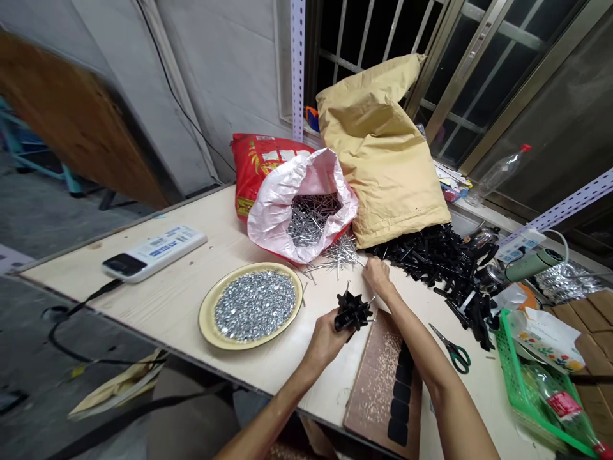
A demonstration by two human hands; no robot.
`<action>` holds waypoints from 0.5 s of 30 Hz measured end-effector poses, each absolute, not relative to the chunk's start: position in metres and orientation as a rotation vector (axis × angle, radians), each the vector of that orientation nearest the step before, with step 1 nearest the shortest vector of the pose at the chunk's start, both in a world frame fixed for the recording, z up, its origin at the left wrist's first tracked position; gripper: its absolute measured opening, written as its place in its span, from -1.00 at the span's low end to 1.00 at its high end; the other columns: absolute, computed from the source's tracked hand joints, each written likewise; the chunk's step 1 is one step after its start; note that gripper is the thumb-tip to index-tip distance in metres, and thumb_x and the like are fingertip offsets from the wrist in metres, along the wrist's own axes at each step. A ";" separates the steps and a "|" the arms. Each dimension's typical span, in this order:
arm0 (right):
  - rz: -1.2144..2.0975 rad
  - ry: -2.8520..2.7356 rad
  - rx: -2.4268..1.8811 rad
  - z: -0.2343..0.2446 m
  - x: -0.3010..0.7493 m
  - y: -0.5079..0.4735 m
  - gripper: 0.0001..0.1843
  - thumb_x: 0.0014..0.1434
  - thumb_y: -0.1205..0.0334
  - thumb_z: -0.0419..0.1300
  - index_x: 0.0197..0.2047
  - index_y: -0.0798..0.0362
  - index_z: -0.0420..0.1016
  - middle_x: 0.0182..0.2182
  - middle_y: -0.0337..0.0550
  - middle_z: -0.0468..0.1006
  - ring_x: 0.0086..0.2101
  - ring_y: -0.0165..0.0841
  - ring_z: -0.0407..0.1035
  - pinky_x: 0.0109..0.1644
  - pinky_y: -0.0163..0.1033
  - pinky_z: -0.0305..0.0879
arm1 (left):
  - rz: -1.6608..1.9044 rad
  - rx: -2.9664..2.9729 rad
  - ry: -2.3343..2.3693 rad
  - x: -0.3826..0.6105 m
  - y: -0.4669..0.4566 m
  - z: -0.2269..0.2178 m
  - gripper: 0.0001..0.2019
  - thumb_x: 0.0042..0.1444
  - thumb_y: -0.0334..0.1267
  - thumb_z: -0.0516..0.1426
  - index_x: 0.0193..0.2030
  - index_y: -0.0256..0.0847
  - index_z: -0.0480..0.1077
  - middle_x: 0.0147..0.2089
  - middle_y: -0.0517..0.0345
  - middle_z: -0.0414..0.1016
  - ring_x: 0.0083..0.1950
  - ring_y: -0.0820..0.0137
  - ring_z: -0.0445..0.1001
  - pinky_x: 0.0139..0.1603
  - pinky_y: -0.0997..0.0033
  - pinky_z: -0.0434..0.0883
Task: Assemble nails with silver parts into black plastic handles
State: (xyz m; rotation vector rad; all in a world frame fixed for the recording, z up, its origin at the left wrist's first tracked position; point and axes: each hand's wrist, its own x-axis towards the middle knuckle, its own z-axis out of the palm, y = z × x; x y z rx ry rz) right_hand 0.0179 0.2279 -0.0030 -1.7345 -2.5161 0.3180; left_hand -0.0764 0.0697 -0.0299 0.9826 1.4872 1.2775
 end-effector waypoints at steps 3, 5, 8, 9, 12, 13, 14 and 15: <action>0.383 -2.437 -1.822 0.010 0.037 0.216 -0.65 -0.01 0.55 0.09 -0.12 0.18 0.43 -0.44 -0.02 0.53 -0.36 -0.27 0.45 -0.30 -0.29 0.26 | 1.265 0.878 1.471 -0.079 0.071 -0.034 -0.87 -0.30 -0.23 0.22 -0.60 -0.25 0.42 -0.64 0.22 0.46 -0.49 0.34 0.43 -0.47 0.47 0.31; 0.500 -2.383 -1.764 0.025 0.051 0.203 -0.46 -0.01 0.53 0.05 0.08 0.10 0.29 -0.49 -0.22 0.48 -0.47 -0.37 0.43 -0.36 -0.33 0.29 | 1.254 0.823 1.461 -0.078 0.072 -0.035 -0.84 -0.29 -0.20 0.23 -0.59 -0.26 0.45 -0.63 0.19 0.47 -0.47 0.30 0.46 -0.46 0.44 0.33; 0.878 -2.147 -1.338 0.049 0.062 0.173 -0.36 0.07 0.38 0.04 0.24 -0.03 0.05 -0.47 -0.38 0.37 -0.56 -0.47 0.39 -0.46 -0.37 0.32 | 1.247 0.812 1.466 -0.074 0.071 -0.032 -0.85 -0.29 -0.22 0.24 -0.55 -0.26 0.48 -0.55 0.15 0.54 -0.41 0.27 0.50 -0.40 0.41 0.36; 0.969 -2.044 -1.180 0.056 0.062 0.162 -0.39 0.09 0.30 0.07 0.23 -0.03 0.08 -0.46 -0.39 0.35 -0.56 -0.48 0.39 -0.48 -0.37 0.32 | 1.242 0.820 1.474 -0.071 0.071 -0.030 -0.86 -0.29 -0.24 0.24 -0.55 -0.26 0.49 -0.53 0.14 0.55 -0.40 0.27 0.50 -0.39 0.41 0.36; 0.975 -1.910 -0.949 0.068 0.055 0.134 -0.49 0.09 0.18 0.17 0.13 0.00 0.25 -0.46 -0.34 0.36 -0.49 -0.47 0.37 -0.41 -0.35 0.34 | 1.208 0.869 1.481 -0.065 0.068 -0.024 -0.88 -0.29 -0.26 0.23 -0.55 -0.25 0.48 -0.53 0.16 0.55 -0.38 0.25 0.51 -0.40 0.43 0.34; 0.938 -1.917 -0.926 0.069 0.052 0.126 -0.53 0.10 0.19 0.19 0.10 0.00 0.30 -0.46 -0.33 0.39 -0.47 -0.47 0.36 -0.37 -0.34 0.34 | 1.194 0.887 1.481 -0.064 0.067 -0.022 -0.88 -0.29 -0.26 0.23 -0.55 -0.25 0.48 -0.54 0.17 0.54 -0.39 0.25 0.51 -0.42 0.43 0.33; 0.898 -1.938 -0.909 0.069 0.050 0.121 -0.57 0.11 0.20 0.19 0.07 0.00 0.33 -0.46 -0.31 0.42 -0.45 -0.46 0.36 -0.33 -0.33 0.34 | 1.180 0.902 1.483 -0.062 0.066 -0.020 -0.88 -0.29 -0.25 0.23 -0.56 -0.25 0.47 -0.56 0.18 0.53 -0.40 0.25 0.50 -0.43 0.44 0.32; 0.862 -1.968 -0.893 0.068 0.048 0.116 -0.61 0.12 0.22 0.18 0.05 0.00 0.37 -0.45 -0.29 0.45 -0.43 -0.45 0.37 -0.30 -0.32 0.34 | 1.168 0.915 1.485 -0.062 0.066 -0.019 -0.87 -0.30 -0.24 0.23 -0.56 -0.25 0.47 -0.58 0.19 0.51 -0.41 0.25 0.49 -0.45 0.44 0.31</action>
